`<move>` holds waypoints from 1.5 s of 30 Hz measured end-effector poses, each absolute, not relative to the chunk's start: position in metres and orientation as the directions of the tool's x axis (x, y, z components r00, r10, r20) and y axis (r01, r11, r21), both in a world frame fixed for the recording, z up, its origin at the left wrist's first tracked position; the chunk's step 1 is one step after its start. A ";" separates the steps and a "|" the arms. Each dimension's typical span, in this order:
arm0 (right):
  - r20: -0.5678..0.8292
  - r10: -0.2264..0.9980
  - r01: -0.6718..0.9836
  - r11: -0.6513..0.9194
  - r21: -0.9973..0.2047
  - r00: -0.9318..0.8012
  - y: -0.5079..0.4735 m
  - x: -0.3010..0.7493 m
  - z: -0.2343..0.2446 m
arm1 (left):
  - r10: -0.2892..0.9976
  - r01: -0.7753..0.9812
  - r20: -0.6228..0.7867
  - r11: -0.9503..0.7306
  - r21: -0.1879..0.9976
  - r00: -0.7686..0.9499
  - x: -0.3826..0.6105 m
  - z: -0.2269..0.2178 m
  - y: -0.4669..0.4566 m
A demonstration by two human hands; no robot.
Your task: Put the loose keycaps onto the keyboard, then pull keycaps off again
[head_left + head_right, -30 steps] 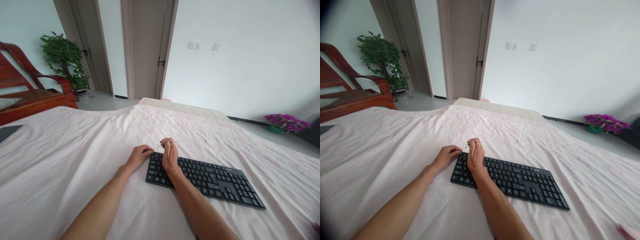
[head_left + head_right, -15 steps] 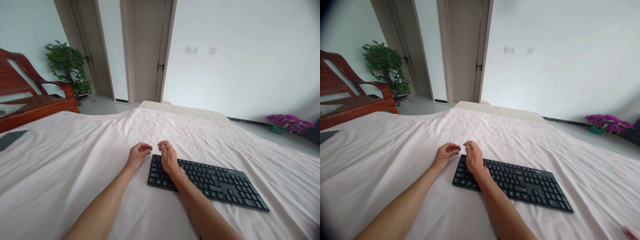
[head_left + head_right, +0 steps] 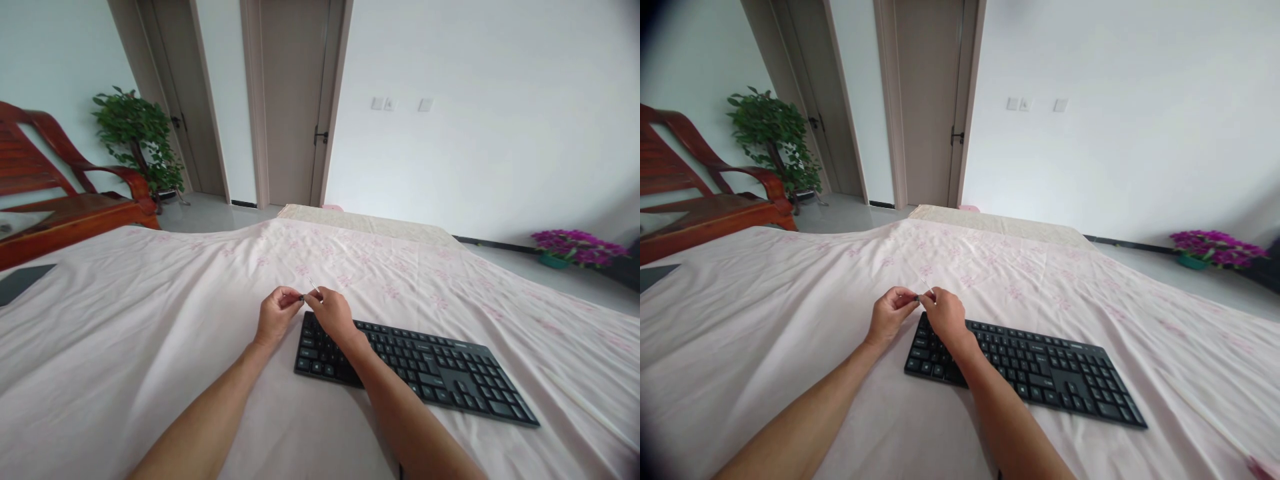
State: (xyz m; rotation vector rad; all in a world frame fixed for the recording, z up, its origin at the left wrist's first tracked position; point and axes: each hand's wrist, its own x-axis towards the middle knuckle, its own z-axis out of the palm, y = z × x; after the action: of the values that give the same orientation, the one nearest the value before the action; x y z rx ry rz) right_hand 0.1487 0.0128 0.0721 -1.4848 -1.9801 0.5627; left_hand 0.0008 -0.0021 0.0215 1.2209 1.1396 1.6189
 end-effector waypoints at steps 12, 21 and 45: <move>0.199 0.951 0.590 0.305 -0.748 -0.238 0.026 0.155 0.068 | 0.962 -0.158 0.210 -0.238 0.958 -0.175 0.005 0.021 -0.004; 0.118 0.952 0.683 0.285 -0.673 -0.282 0.029 0.159 0.073 | 0.971 -0.128 0.188 -0.208 0.970 -0.150 0.005 0.018 -0.002; 0.078 0.949 0.892 0.313 -0.326 -0.304 0.083 0.148 0.047 | 0.958 0.244 0.197 -0.145 0.959 -0.207 -0.003 0.009 0.010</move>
State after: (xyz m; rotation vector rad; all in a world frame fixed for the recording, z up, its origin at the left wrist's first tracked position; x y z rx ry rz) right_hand 0.1478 0.0829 0.0472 -1.6729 -2.3255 0.3233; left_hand -0.0027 0.0097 0.0090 1.3950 1.4690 1.3989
